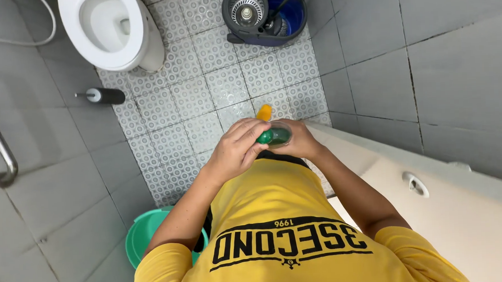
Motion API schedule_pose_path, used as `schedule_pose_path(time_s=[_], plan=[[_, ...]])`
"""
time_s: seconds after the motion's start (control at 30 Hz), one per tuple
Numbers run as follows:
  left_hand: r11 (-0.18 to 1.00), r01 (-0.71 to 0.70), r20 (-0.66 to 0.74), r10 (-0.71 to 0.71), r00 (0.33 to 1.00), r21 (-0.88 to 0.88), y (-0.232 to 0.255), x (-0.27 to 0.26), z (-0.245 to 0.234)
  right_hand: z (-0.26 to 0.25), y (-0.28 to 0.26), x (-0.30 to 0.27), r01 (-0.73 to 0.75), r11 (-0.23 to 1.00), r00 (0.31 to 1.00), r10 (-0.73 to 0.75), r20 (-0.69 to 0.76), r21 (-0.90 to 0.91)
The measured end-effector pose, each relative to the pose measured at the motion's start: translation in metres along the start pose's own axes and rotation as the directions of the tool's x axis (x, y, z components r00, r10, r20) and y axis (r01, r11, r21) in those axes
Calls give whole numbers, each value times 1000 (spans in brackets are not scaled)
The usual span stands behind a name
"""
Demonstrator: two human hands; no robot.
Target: Preparing a mop with cleaning solution and mopping the bathroom floor.
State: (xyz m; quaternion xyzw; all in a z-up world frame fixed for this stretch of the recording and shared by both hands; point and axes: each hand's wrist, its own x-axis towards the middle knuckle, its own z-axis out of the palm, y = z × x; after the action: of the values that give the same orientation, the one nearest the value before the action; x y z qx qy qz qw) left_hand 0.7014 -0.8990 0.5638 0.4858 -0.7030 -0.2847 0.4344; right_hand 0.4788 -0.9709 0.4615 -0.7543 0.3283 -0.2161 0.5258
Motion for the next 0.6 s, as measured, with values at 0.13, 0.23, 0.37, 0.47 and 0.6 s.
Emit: schedule_pose_path(time_s=[0.13,0.23,0.37,0.47,0.6], plan=[[999,6,30,-5,1000,-34,-35,38,3,-16,17,33,-75,997,997,75,8,-26],[999,32,9,-31,999,-42,-59,68,3,-23,25,60,-141,990,989,141,-46,3],[999,0,-22,-1,1000,-44,-83,102,-1,-39,29,90,-144,988,987,148,-61,61],[998,-19,-36,17,999,-56,-103,126,-2,-55,30,114,-161,984,984,165,-61,73],[993,-39,9,40,999,-115,-133,161,-6,-69,35,141,-187,973,979,196,-55,135]])
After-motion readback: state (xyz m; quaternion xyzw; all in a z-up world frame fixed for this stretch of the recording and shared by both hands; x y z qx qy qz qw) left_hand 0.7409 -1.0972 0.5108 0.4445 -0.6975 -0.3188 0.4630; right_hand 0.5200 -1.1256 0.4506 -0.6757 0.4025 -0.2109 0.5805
